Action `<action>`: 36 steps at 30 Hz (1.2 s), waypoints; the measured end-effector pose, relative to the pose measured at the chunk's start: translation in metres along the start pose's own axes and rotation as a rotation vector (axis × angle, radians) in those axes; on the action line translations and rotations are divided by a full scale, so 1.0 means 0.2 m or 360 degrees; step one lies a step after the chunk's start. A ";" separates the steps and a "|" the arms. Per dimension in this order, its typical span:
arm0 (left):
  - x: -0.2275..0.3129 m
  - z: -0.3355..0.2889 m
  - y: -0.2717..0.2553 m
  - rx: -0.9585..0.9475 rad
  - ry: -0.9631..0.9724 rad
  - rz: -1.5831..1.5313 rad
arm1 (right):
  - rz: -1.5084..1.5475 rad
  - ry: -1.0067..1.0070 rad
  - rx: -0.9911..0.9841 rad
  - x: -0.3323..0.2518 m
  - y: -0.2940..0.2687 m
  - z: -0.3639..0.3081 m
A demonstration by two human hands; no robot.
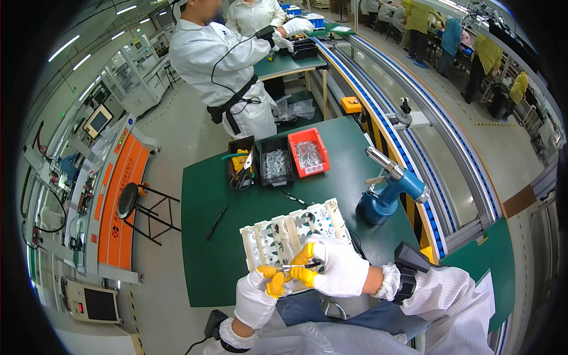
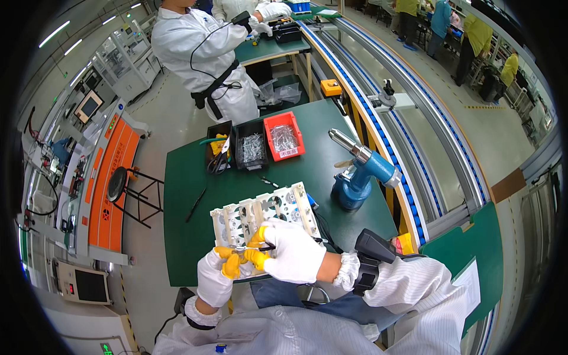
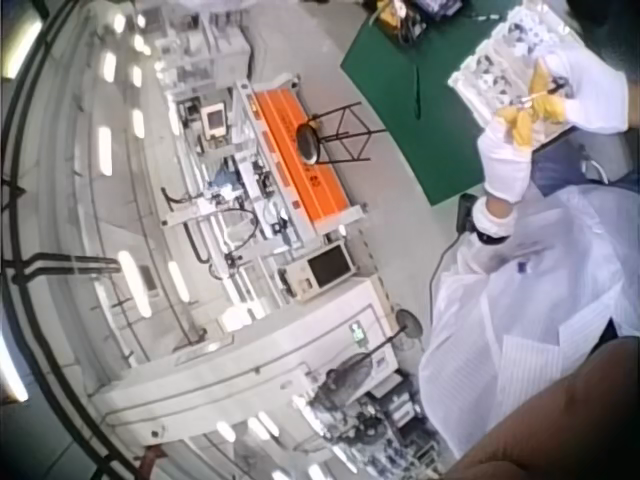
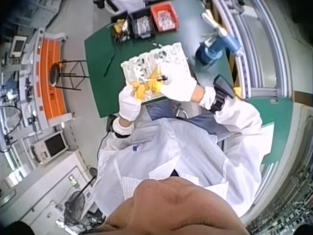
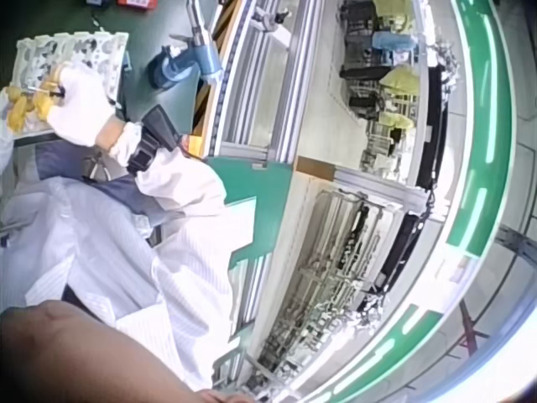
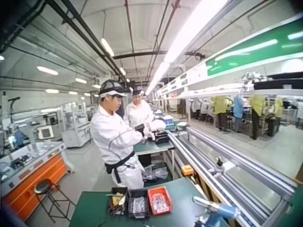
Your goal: Manually assemble components into a battery pack housing and secure with an electric screwdriver.
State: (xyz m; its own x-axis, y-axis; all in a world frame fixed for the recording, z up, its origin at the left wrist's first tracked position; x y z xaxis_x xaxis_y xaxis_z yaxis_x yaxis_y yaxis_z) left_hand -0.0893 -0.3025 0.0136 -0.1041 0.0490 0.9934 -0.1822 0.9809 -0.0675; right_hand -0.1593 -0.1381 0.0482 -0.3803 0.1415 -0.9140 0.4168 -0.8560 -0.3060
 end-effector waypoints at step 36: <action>-0.06 -0.28 -0.10 -0.0359 -0.0109 0.0993 | -0.0583 0.0401 -0.0388 0.19 0.23 -0.05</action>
State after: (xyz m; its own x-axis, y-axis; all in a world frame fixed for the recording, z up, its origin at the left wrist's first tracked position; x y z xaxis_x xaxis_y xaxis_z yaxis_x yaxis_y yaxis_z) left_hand -0.0301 -0.3126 0.0081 -0.1868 0.6154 0.7658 0.1405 0.7882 -0.5992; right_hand -0.1471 -0.1668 -0.0026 -0.3391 0.5523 -0.7616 0.4855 -0.5906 -0.6445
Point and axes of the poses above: each hand's wrist, its own z-axis towards the middle knuckle, its own y-axis out of the palm, x = y × z, the point moved 8 cm from there along z, towards the middle knuckle, and after that the axes turned 7 degrees about x, right-handed, at the moved point
